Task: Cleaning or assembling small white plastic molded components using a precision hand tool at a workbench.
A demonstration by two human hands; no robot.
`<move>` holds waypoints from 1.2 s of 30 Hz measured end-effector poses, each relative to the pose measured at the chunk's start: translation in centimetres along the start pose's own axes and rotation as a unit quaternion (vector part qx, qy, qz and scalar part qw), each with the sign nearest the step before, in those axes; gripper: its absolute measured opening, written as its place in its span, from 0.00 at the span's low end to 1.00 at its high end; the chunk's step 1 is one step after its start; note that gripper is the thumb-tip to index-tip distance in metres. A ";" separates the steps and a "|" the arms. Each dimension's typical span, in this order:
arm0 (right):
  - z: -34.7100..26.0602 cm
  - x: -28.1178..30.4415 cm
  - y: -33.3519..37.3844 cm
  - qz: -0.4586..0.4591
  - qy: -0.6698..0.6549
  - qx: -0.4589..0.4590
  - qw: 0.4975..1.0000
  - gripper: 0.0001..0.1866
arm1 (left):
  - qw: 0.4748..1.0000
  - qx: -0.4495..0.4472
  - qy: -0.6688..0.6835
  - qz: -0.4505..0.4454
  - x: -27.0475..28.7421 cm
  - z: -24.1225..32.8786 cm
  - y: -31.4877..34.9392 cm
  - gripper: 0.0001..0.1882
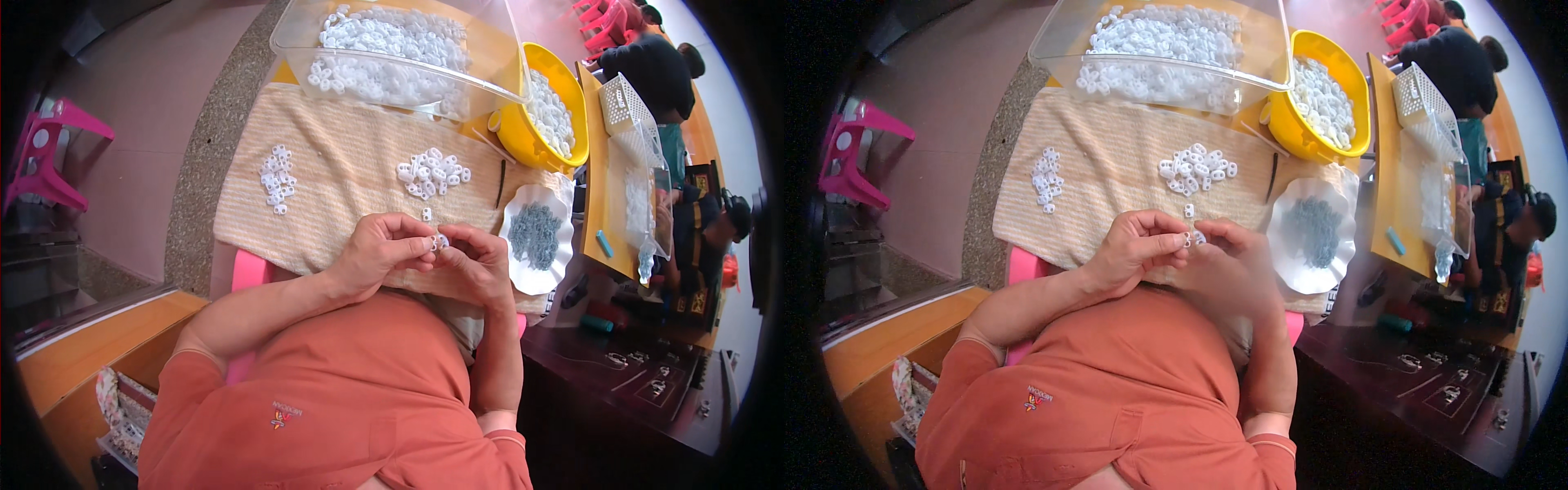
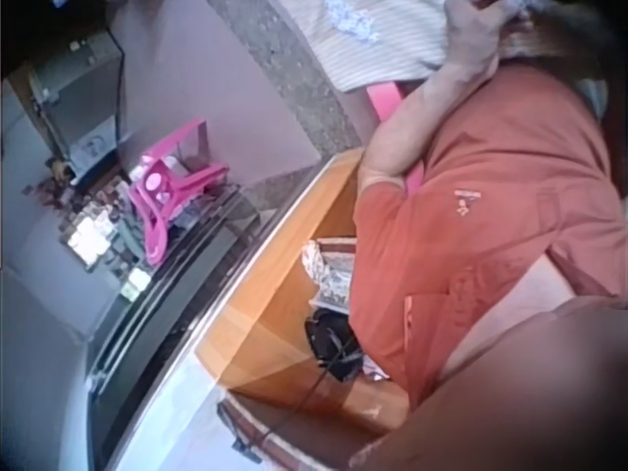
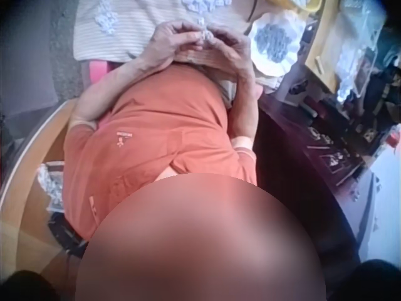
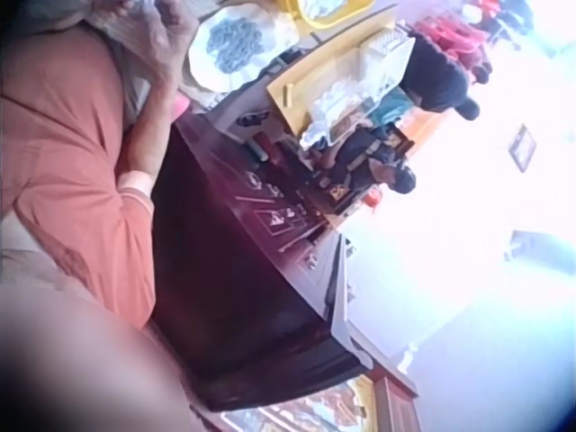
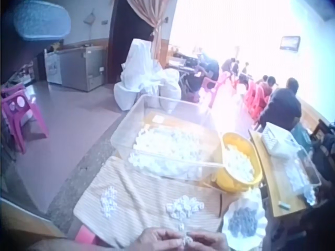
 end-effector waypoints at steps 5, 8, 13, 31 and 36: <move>-0.4 -0.3 0.0 -0.009 -0.048 -0.016 0.999 0.16 | 1.000 0.006 -0.009 0.005 -0.1 0.1 0.0 0.07; -0.2 -0.3 0.1 -0.006 -0.053 -0.021 0.998 0.16 | 1.000 0.000 -0.008 0.002 0.0 0.0 0.0 0.08; 0.3 -0.2 0.1 -0.012 -0.073 -0.019 0.997 0.17 | 1.000 0.003 -0.017 0.005 -0.1 0.1 0.0 0.08; -0.3 -0.1 0.0 0.079 -0.011 0.054 0.995 0.08 | 1.000 0.007 -0.018 0.014 0.0 0.1 0.0 0.09; -2.9 0.8 0.1 0.052 0.290 0.100 0.950 0.09 | 0.999 0.009 -0.021 0.024 0.1 0.0 0.0 0.09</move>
Point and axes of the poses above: each hand's wrist, its own y-axis away from the middle knuckle, its own x-axis out of the back of the hand, z = x × y, the point moved 3 cm from there along -y, towards the middle knuckle, and after that the axes turned 5 degrees about -z, right-handed, at the moved point
